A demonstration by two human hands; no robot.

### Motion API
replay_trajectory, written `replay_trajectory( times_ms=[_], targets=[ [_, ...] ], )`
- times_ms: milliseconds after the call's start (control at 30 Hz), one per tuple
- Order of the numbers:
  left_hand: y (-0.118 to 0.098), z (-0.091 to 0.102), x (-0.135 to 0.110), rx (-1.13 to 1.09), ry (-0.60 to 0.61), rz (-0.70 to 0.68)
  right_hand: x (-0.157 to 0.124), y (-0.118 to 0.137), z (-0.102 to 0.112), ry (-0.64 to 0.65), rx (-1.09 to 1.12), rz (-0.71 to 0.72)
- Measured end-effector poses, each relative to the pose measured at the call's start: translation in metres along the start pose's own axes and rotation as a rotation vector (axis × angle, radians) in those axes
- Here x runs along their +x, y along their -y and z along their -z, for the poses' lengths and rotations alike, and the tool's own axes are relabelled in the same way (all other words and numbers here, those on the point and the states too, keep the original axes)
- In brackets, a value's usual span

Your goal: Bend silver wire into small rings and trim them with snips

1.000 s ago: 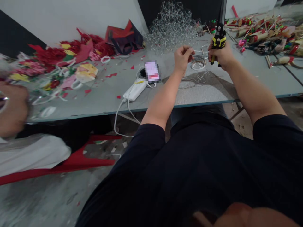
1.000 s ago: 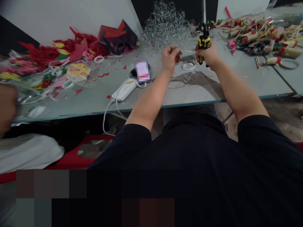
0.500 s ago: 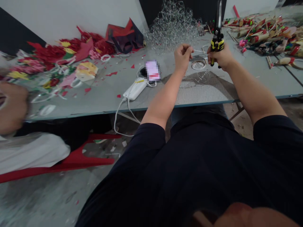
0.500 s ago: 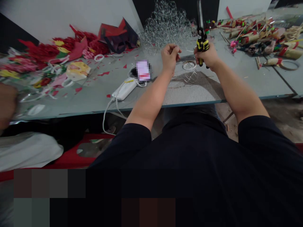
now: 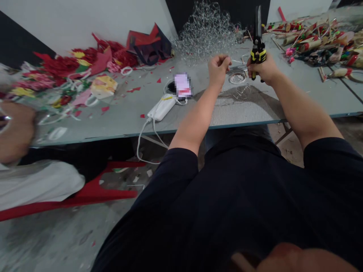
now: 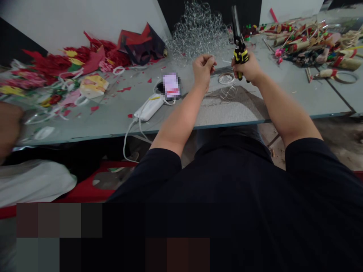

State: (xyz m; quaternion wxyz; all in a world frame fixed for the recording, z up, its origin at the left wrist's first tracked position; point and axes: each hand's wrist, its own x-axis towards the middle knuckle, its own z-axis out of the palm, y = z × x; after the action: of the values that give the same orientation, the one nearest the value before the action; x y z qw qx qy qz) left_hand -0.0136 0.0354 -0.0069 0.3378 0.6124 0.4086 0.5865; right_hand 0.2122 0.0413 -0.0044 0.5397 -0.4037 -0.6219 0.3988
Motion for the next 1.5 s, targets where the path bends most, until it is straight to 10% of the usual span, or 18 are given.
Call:
replay_trajectory(
  times_ms=[567,767,1000,1200,1500],
  targets=[
    [-0.009,0.009,-0.007,0.091,0.137,-0.023,0.003,0.004,0.006,-0.153,0.040,0.090],
    [-0.034,0.020,-0.016,0.153,0.469,-0.066,0.010,0.003,0.009,-0.158,0.071,0.094],
    [-0.038,0.015,-0.012,-0.028,0.126,0.023,0.004,0.010,0.011,-0.178,0.055,0.066],
    [-0.026,0.020,0.001,-0.060,0.125,0.108,-0.003,0.015,0.011,-0.090,0.058,0.039],
    [-0.005,-0.006,-0.008,0.149,0.485,-0.054,-0.012,0.020,-0.006,0.073,-0.078,-0.004]
  ],
)
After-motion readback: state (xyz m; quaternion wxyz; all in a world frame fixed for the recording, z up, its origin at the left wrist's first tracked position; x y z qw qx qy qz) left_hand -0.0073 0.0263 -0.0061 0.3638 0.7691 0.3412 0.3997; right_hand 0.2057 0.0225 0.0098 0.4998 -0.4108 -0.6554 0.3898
